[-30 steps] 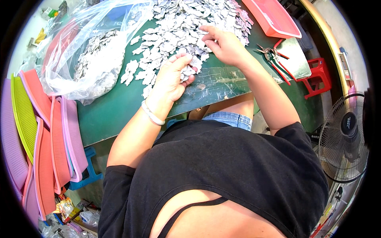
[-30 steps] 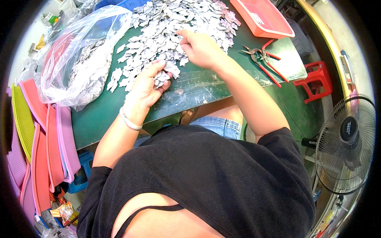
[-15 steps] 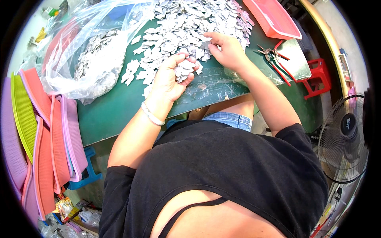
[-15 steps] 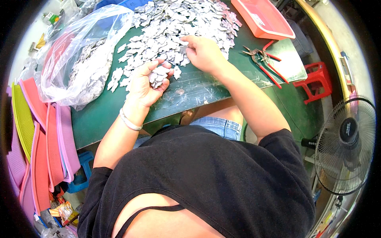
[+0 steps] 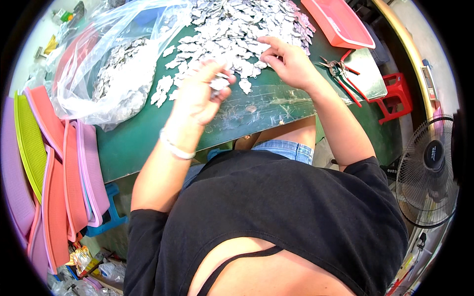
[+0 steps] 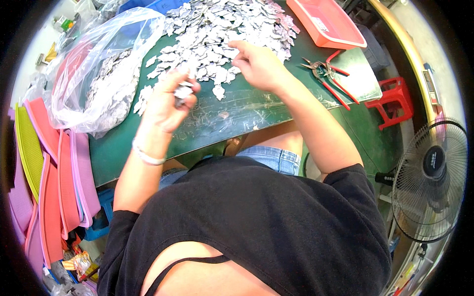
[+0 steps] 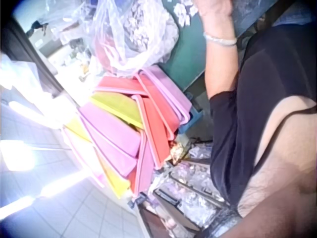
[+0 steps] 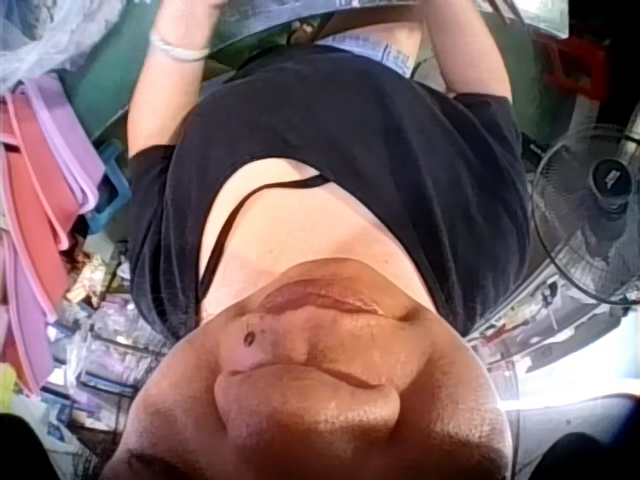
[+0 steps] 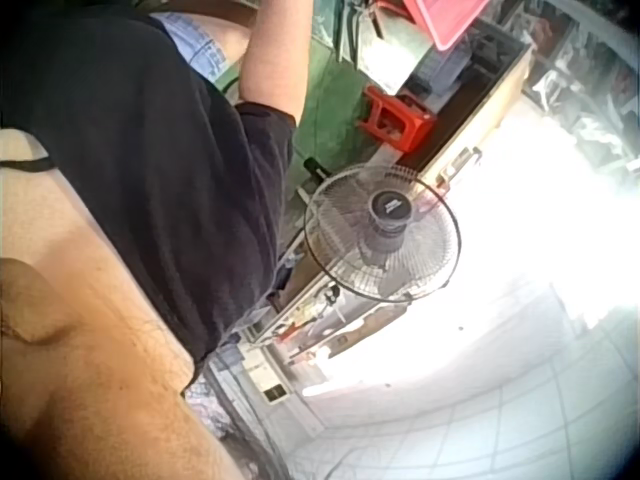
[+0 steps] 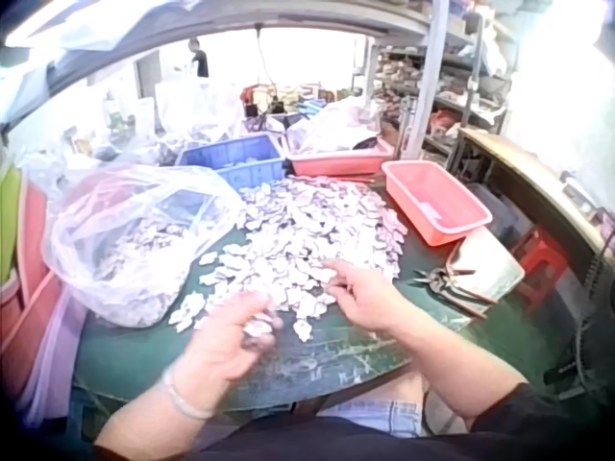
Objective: The person sorts small silver-colored metal pieces on a green workbench, picking them up one by one and placing them into a clear plastic bag. The person occasionally gathers pieces from the table to continue the sorting process.
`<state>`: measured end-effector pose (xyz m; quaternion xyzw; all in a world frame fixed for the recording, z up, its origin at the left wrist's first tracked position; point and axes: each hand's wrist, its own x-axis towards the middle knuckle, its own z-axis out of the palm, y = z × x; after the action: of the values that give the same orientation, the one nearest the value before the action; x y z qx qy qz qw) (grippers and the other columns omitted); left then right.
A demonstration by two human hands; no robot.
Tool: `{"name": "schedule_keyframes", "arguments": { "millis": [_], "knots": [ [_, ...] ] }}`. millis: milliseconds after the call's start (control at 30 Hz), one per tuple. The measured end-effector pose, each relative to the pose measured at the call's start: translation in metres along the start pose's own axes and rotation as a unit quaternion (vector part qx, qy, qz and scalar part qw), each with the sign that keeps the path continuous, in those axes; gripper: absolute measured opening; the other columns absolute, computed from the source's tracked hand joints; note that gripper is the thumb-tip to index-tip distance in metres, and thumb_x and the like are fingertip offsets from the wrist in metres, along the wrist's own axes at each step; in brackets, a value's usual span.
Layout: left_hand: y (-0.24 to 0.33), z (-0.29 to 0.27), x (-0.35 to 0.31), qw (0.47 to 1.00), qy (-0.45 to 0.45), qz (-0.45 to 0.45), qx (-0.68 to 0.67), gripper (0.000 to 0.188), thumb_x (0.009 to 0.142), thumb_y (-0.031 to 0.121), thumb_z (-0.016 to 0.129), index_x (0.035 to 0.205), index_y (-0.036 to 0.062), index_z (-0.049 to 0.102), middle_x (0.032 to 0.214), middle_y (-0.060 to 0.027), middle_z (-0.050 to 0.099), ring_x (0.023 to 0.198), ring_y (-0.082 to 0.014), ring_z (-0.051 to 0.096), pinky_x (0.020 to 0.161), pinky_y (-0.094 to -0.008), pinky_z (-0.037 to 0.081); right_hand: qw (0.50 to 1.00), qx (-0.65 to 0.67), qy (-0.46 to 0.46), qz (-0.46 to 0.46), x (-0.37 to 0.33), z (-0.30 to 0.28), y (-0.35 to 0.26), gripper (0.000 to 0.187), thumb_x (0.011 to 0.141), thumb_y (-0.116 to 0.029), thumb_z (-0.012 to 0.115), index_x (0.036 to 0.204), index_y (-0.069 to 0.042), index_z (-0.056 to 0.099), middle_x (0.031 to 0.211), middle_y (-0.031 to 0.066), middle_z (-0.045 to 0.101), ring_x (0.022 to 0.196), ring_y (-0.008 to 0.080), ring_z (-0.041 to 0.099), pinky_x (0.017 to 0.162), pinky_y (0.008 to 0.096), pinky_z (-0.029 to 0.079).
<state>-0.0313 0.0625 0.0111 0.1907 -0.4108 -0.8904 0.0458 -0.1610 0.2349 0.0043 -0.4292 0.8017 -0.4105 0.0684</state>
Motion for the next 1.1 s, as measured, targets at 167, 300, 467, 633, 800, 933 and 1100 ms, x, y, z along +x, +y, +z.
{"name": "schedule_keyframes", "arguments": {
  "millis": [167, 300, 467, 633, 800, 933, 1100],
  "knots": [
    [0.107, -0.018, -0.011, 0.949, -0.013, 0.286, 0.136, 0.014, 0.079, 0.017, 0.063, 0.084, 0.0051, 0.057, 0.074, -0.0062, 0.06, 0.07, -0.0136, 0.058, 0.049, -0.0219, 0.045, 0.979, -0.177, 0.008, -0.096, -0.009, -0.003, 0.02, 0.047, 0.073, -0.002, 0.058, 0.119, -0.007, 0.047, 0.089, 0.0081, 0.061, 0.084, 0.0264, 0.056, 0.076, 0.0335, 0.045],
    [0.175, -0.051, -0.012, 0.776, 0.221, 0.462, 0.367, 0.018, 0.077, 0.018, 0.065, 0.086, 0.0031, 0.06, 0.081, -0.0072, 0.062, 0.079, -0.0123, 0.058, 0.067, -0.0222, 0.046, 0.964, -0.213, 0.019, -0.157, -0.007, 0.005, 0.012, 0.047, 0.072, -0.003, 0.059, 0.118, -0.007, 0.047, 0.088, 0.0073, 0.06, 0.085, 0.0267, 0.054, 0.076, 0.0344, 0.044],
    [0.163, -0.049, -0.018, 0.613, 0.3, 0.434, 0.588, 0.019, 0.074, 0.011, 0.067, 0.091, 0.0027, 0.063, 0.082, -0.0046, 0.062, 0.078, -0.0087, 0.055, 0.075, -0.0208, 0.042, 0.96, -0.229, 0.04, -0.158, 0.0, 0.013, 0.017, 0.039, 0.072, -0.004, 0.056, 0.111, -0.008, 0.052, 0.085, 0.0098, 0.058, 0.081, 0.0281, 0.054, 0.071, 0.0373, 0.045],
    [0.08, -0.021, -0.015, 0.758, 0.093, 0.442, 0.47, 0.013, 0.082, 0.008, 0.058, 0.094, 0.0019, 0.062, 0.08, 0.0007, 0.059, 0.072, -0.0038, 0.051, 0.064, -0.0167, 0.039, 0.987, -0.101, 0.079, -0.102, 0.002, 0.011, 0.025, 0.037, 0.072, -0.003, 0.054, 0.108, -0.008, 0.054, 0.082, 0.01, 0.059, 0.078, 0.0281, 0.055, 0.068, 0.0369, 0.046],
    [0.009, -0.01, -0.01, 0.877, 0.021, 0.237, 0.417, 0.01, 0.079, 0.009, 0.061, 0.086, 0.0021, 0.062, 0.071, 0.0011, 0.058, 0.063, -0.0052, 0.051, 0.058, -0.0195, 0.042, 0.948, -0.255, 0.029, -0.186, 0.001, 0.009, 0.014, 0.045, 0.071, 0.0, 0.056, 0.115, -0.01, 0.05, 0.079, 0.0076, 0.057, 0.081, 0.0267, 0.054, 0.072, 0.0345, 0.045],
    [-0.019, -0.008, -0.006, 0.895, -0.03, 0.141, 0.422, 0.013, 0.081, 0.009, 0.057, 0.092, 0.003, 0.061, 0.074, 0.0024, 0.056, 0.065, -0.0048, 0.049, 0.06, -0.0188, 0.041, 0.953, -0.249, 0.037, -0.17, 0.002, 0.012, 0.023, 0.044, 0.071, -0.001, 0.056, 0.114, -0.009, 0.049, 0.078, 0.0077, 0.056, 0.082, 0.0263, 0.054, 0.07, 0.0354, 0.045],
    [-0.025, -0.011, -0.002, 0.9, -0.025, 0.099, 0.423, 0.016, 0.081, 0.013, 0.058, 0.092, 0.0021, 0.061, 0.075, 0.0006, 0.057, 0.067, -0.0058, 0.05, 0.061, -0.0195, 0.042, 0.932, -0.273, 0.037, -0.234, 0.006, 0.01, 0.021, 0.043, 0.071, -0.002, 0.055, 0.113, -0.008, 0.05, 0.077, 0.0073, 0.056, 0.078, 0.0263, 0.054, 0.068, 0.0354, 0.045]
  ]
}}
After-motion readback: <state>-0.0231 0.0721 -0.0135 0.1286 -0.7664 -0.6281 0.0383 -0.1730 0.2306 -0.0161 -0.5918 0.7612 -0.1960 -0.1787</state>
